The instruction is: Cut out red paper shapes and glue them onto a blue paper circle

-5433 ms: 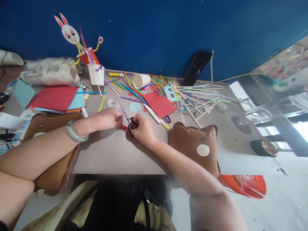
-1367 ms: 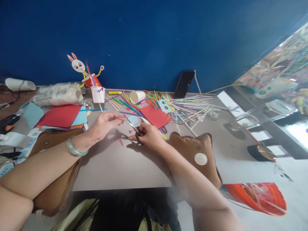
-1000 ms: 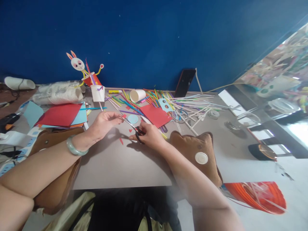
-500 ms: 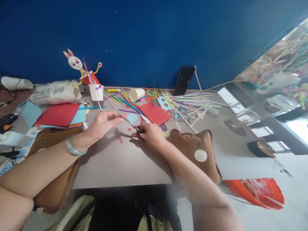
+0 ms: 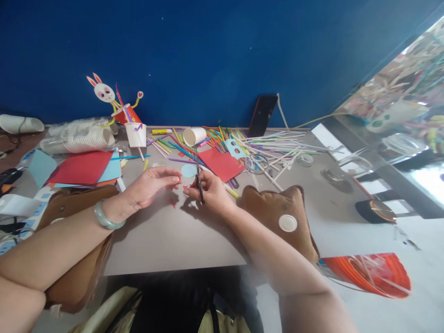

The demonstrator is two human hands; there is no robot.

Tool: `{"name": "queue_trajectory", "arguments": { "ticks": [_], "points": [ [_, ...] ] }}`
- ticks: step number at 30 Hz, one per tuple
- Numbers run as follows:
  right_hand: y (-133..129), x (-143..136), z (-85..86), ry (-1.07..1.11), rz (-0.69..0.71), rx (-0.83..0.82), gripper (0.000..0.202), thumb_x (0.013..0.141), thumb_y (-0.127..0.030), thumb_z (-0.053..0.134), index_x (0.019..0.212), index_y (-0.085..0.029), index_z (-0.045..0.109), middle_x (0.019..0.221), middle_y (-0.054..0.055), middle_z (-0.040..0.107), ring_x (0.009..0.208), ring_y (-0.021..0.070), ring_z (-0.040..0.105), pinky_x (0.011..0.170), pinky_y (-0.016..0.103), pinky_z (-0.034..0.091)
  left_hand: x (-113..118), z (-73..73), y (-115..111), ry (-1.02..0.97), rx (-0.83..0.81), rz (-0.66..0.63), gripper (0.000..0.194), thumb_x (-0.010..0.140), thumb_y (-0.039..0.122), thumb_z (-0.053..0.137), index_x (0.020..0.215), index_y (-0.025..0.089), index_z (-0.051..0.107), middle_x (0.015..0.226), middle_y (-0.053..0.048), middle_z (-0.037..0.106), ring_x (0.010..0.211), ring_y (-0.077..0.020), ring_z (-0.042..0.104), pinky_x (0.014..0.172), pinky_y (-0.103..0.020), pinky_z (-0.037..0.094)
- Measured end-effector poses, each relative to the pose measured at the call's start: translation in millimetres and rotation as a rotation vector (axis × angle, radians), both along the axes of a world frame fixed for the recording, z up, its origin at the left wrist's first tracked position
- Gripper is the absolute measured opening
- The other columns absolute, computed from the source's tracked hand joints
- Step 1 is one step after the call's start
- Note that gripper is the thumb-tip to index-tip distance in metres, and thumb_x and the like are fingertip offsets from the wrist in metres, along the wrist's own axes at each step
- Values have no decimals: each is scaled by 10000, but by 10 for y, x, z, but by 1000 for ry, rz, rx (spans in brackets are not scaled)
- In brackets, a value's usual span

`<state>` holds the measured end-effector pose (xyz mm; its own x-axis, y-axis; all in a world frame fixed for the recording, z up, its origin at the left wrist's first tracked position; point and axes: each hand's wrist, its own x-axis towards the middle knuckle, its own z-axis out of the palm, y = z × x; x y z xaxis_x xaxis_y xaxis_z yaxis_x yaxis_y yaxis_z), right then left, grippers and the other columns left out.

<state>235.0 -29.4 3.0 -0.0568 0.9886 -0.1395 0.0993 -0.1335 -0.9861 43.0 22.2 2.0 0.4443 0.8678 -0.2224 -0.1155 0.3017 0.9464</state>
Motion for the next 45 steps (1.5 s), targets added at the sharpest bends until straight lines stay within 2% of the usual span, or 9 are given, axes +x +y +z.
{"name": "queue_trajectory", "arguments": {
  "ticks": [7,13,18,22,25,28,35,40,45],
  "points": [
    [-26,-47,-104,33,-90,88,418,616,-377,866,825,-208,546,722,-25,668,562,116,589,539,258,478,12,27,-38,-22,-46,-21,292,728,227,790,998,144,718,886,-62,763,647,-123,672,559,-241,539],
    [-43,-91,-96,137,-119,104,406,629,-337,873,818,-210,536,777,6,721,656,157,678,622,283,535,58,-91,-91,7,216,5,364,736,167,757,1097,142,712,999,-78,768,750,-142,722,682,-248,591],
    [-50,-120,-121,209,-100,114,414,657,-361,857,822,-214,507,726,-7,715,658,174,703,652,312,556,95,-158,-158,59,285,-57,411,781,197,732,1187,166,672,1228,-99,703,736,-125,724,702,-252,592],
    [-48,-107,-135,150,-137,134,412,653,-380,850,819,-212,513,731,-10,700,641,160,677,614,294,534,98,-174,-161,58,212,-88,315,772,237,755,1059,137,671,964,-76,757,715,-141,724,665,-247,590],
    [-48,-91,-125,99,-158,160,406,641,-363,855,808,-210,518,727,-15,688,618,139,639,576,266,501,84,-153,-137,135,130,-134,234,764,305,770,881,138,657,697,-33,709,579,-145,680,504,-233,550],
    [-49,-85,-112,85,-151,153,411,627,-352,861,810,-212,521,714,-20,682,574,120,601,541,251,475,69,-106,-121,216,88,-178,213,765,316,765,801,142,648,590,-16,662,504,-135,636,442,-219,504],
    [-62,-104,-83,36,-148,162,427,646,-438,854,804,-219,523,724,-9,670,592,128,609,545,258,481,34,-60,-92,256,165,-293,195,762,310,752,705,148,660,576,7,634,472,-86,559,450,-194,427],
    [-62,-76,0,-19,-109,154,469,729,-634,731,823,-233,506,672,-10,626,552,147,567,504,286,460,-26,30,-31,129,198,-170,208,782,360,741,773,160,686,645,-1,661,575,-116,615,508,-216,467],
    [-63,-63,30,-180,51,122,512,701,-656,744,791,-211,507,741,10,628,652,157,570,588,298,458,-47,126,-6,44,244,-20,177,810,329,708,783,157,671,680,-2,679,647,-115,644,602,-223,489]
  ]
}}
